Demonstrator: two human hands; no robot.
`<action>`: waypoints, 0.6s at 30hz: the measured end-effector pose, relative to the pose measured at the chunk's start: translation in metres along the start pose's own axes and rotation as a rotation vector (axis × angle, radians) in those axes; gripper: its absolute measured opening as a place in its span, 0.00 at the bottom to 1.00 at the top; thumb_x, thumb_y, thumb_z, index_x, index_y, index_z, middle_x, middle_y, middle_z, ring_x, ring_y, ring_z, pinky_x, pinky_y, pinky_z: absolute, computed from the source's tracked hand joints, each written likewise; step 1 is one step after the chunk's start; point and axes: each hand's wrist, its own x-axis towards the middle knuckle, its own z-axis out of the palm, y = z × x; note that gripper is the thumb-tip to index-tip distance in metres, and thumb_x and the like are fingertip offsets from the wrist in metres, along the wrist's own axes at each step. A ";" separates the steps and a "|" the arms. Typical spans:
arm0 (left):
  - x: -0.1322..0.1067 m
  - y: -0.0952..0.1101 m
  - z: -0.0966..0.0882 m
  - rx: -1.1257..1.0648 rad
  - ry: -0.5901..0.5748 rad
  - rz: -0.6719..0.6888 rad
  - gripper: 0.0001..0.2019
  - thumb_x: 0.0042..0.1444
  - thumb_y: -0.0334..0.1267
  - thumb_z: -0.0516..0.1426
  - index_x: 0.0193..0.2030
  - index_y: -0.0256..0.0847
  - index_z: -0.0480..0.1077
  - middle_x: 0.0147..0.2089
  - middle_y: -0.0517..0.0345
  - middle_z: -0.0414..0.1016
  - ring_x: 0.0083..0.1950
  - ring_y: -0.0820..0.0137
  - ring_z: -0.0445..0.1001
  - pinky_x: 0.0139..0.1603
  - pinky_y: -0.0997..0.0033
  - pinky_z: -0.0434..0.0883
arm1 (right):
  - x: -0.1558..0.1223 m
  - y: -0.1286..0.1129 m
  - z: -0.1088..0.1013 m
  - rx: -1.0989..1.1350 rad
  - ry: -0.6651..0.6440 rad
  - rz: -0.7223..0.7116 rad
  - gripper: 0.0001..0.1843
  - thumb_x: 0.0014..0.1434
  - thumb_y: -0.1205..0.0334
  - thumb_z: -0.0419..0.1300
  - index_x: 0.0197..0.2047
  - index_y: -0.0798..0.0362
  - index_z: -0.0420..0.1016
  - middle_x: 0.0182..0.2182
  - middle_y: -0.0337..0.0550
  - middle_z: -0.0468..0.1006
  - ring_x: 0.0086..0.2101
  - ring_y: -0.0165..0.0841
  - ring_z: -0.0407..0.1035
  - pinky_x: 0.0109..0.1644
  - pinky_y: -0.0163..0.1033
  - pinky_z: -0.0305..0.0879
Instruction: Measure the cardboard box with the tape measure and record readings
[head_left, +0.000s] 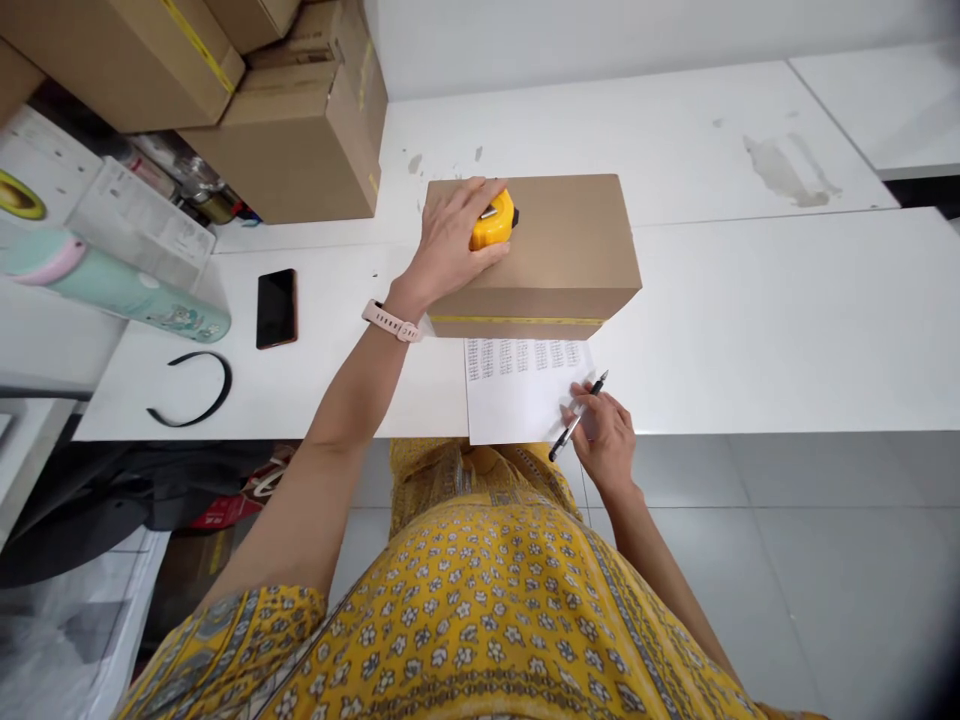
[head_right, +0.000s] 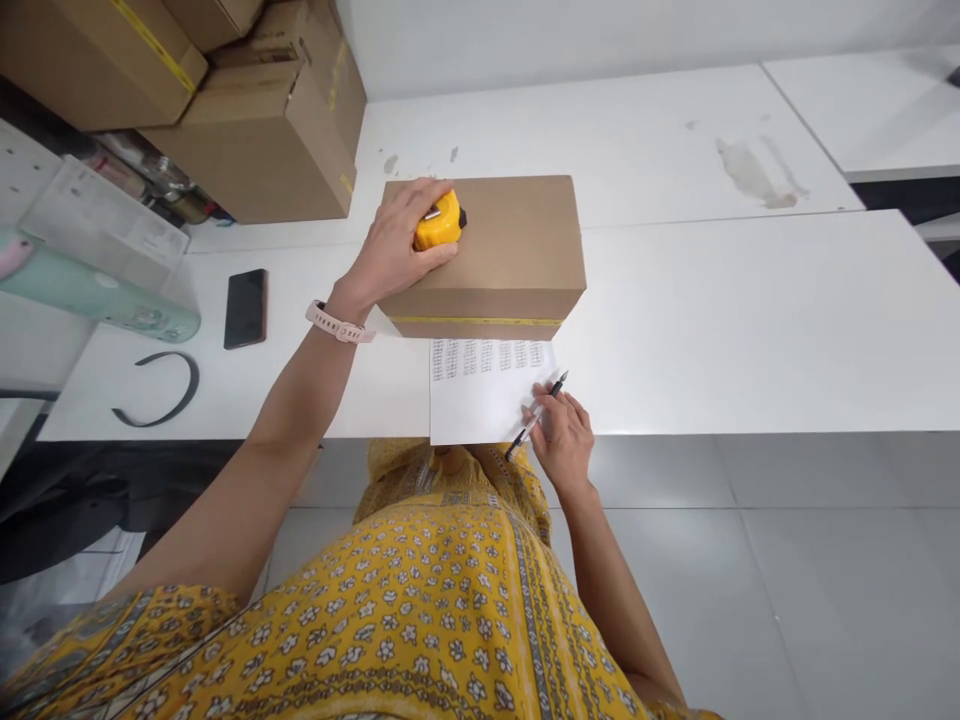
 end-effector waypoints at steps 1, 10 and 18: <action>-0.001 0.003 0.003 0.002 -0.001 -0.018 0.32 0.57 0.40 0.63 0.69 0.52 0.63 0.71 0.49 0.66 0.70 0.52 0.67 0.70 0.42 0.63 | -0.001 0.004 0.000 -0.006 0.004 -0.001 0.09 0.67 0.58 0.60 0.49 0.49 0.74 0.51 0.50 0.85 0.54 0.44 0.79 0.64 0.56 0.69; -0.056 0.069 0.002 0.057 0.374 -0.038 0.25 0.68 0.42 0.55 0.71 0.46 0.58 0.76 0.47 0.58 0.79 0.59 0.54 0.78 0.39 0.51 | -0.005 0.004 -0.028 0.026 0.221 0.168 0.10 0.65 0.51 0.62 0.37 0.47 0.71 0.38 0.49 0.86 0.45 0.47 0.81 0.50 0.56 0.74; -0.223 0.088 0.067 -0.144 0.018 -0.010 0.12 0.69 0.41 0.52 0.46 0.42 0.76 0.48 0.49 0.84 0.54 0.59 0.81 0.57 0.49 0.77 | 0.032 -0.048 -0.025 0.812 0.024 0.550 0.26 0.69 0.39 0.52 0.57 0.48 0.73 0.37 0.45 0.84 0.40 0.40 0.81 0.49 0.53 0.76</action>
